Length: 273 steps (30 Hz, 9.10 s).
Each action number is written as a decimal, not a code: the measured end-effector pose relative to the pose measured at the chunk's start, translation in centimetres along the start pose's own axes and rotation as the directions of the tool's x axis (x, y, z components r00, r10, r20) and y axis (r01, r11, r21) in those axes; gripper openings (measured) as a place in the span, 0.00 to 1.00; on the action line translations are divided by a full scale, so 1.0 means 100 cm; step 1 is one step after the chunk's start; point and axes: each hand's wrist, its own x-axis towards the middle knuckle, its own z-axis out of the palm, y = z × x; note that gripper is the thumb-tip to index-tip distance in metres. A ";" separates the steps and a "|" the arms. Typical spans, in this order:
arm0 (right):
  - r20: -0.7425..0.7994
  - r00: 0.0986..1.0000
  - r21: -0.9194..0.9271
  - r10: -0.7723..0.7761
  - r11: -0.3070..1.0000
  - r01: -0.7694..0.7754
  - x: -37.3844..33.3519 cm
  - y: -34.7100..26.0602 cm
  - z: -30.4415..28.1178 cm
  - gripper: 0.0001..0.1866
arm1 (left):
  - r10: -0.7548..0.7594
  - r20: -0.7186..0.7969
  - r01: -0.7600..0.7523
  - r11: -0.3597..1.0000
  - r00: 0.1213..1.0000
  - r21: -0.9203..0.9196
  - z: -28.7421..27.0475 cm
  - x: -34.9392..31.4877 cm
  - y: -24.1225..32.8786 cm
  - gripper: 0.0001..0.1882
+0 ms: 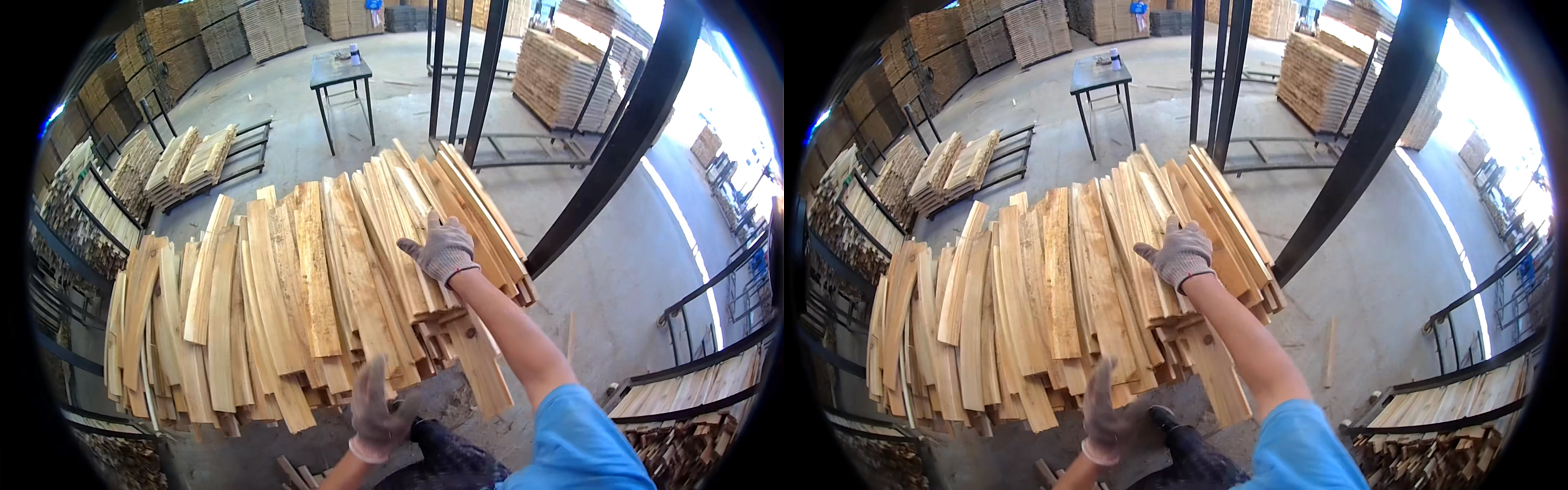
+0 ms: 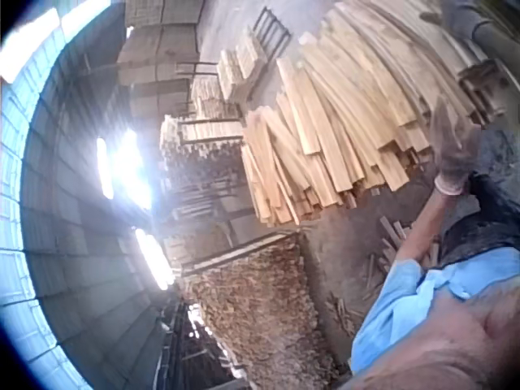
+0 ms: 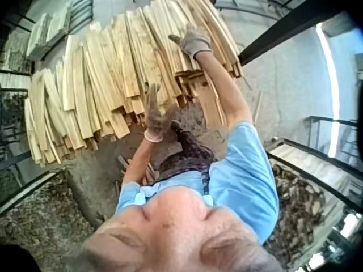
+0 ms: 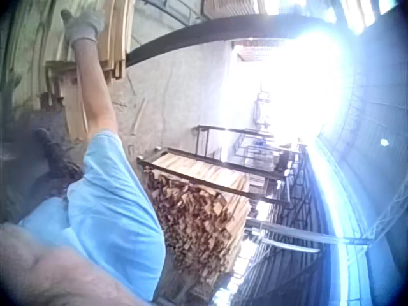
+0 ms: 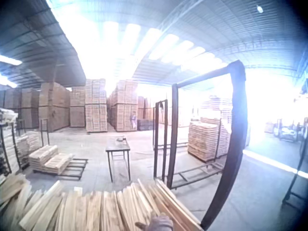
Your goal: The person repeatedly picks up small wooden planks from the floor and a conveyor area, then carries and stacks them onto a large pile. The person uses both hands to gather and place the planks, moving between the collection area and the stack throughout the clip.
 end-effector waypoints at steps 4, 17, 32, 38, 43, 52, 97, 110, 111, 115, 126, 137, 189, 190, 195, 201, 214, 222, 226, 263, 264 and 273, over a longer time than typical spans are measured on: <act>-0.041 0.999 0.151 -0.029 0.988 0.034 0.010 -0.016 0.020 0.39 | -0.377 0.108 0.390 0.910 0.920 -0.143 -0.041 -0.050 0.014 0.31; 0.240 0.968 0.686 0.069 0.694 -0.219 0.076 0.086 0.046 0.36 | -0.922 0.064 0.766 0.276 0.381 -0.580 -0.049 -0.230 -0.062 0.32; 0.135 0.608 0.730 -0.782 0.494 0.473 -0.179 -0.131 -0.047 0.13 | -0.857 -0.432 0.919 0.370 0.281 -0.136 0.004 -0.425 -0.046 0.16; 0.629 -0.062 0.662 -0.775 0.492 0.565 -0.334 -0.130 0.119 0.19 | -0.860 -0.437 0.875 -0.022 -0.263 -0.484 0.021 -0.493 0.040 0.22; 0.694 -0.288 0.304 -0.660 -0.095 0.948 -0.383 -0.133 0.242 0.15 | -0.675 -0.333 0.490 -0.048 -0.659 -0.871 0.082 -0.564 0.112 0.34; 0.013 -0.620 0.048 -0.784 -0.619 0.784 -0.652 -0.441 0.175 0.27 | -0.529 -0.004 0.107 -0.164 -0.848 -0.981 0.151 -0.660 0.172 0.37; 0.726 -0.687 0.656 -0.028 -0.272 0.705 -0.662 -0.165 0.652 0.16 | -0.621 0.351 -0.699 0.501 -0.701 -0.510 0.084 -0.816 -0.228 0.25; 0.448 -0.721 0.257 -0.529 -0.695 0.671 -0.900 -0.585 0.742 0.47 | -0.705 0.348 -0.769 0.449 -0.618 -0.455 0.145 -0.848 -0.273 0.40; 0.601 -0.651 0.333 -0.464 -0.595 0.732 -0.919 -0.594 0.752 0.49 | -0.732 0.343 -0.801 0.471 -0.589 -0.369 0.179 -0.858 -0.291 0.39; 0.444 -0.844 0.256 -0.302 -0.860 0.442 -0.917 -0.576 0.854 0.53 | -0.591 0.298 -0.655 0.597 -0.750 -0.464 0.168 -0.889 -0.354 0.41; 0.521 -0.807 0.416 -0.279 -0.742 0.526 -0.999 -0.567 0.924 0.51 | -0.564 0.306 -0.620 0.775 -0.767 -0.126 0.125 -0.929 -0.425 0.26; 0.805 -0.591 0.539 -0.058 -0.344 0.769 -0.873 -0.479 0.907 0.42 | -0.502 0.325 -0.597 0.709 -0.801 -0.376 0.073 -0.888 -0.418 0.34; 0.855 -0.417 0.367 0.309 0.207 0.907 -0.853 -0.407 0.738 0.39 | -0.714 0.207 -0.743 0.641 -0.669 -0.189 0.009 -0.830 -0.267 0.32; 0.862 -0.417 0.374 0.289 0.194 0.907 -0.858 -0.407 0.713 0.40 | -0.745 0.162 -0.763 0.627 -0.647 -0.159 -0.001 -0.823 -0.250 0.33; 0.885 -0.431 0.395 0.175 0.205 0.895 -0.840 -0.385 0.605 0.46 | -0.828 0.077 -0.812 0.521 -0.556 -0.262 -0.007 -0.787 -0.164 0.28; 0.904 -0.426 0.396 0.032 0.313 0.863 -0.789 -0.343 0.466 0.44 | -0.888 0.115 -0.836 0.366 -0.445 -0.408 -0.046 -0.749 -0.052 0.37; 0.626 -0.107 0.763 -0.773 0.578 0.288 -0.612 -0.255 0.199 0.48 | -0.973 -0.229 -0.309 0.218 0.001 -0.926 -0.191 -0.598 0.047 0.37; 0.401 0.438 0.830 -0.804 0.521 0.196 -0.456 -0.219 -0.016 0.44 | -0.829 -0.124 -0.094 0.087 0.545 -0.992 -0.273 -0.353 0.014 0.26; 0.361 0.659 0.850 -0.660 0.524 0.059 -0.370 -0.180 -0.066 0.39 | -0.682 0.050 0.100 0.034 0.730 -0.994 -0.274 -0.193 0.004 0.27; 0.611 0.789 0.425 0.063 0.815 -0.395 -0.287 0.007 -0.031 0.37 | -0.287 0.179 0.228 0.929 0.941 0.291 -0.126 0.114 -0.097 0.47; 0.650 0.758 0.419 0.064 0.801 -0.427 -0.288 0.005 -0.031 0.35 | -0.081 0.178 0.004 0.918 0.981 0.397 -0.128 0.115 -0.074 0.41; 0.630 0.743 0.645 -0.224 0.684 -0.341 -0.287 -0.015 0.003 0.33 | 0.332 0.659 -0.490 0.869 0.675 0.065 -0.135 0.084 -0.051 0.52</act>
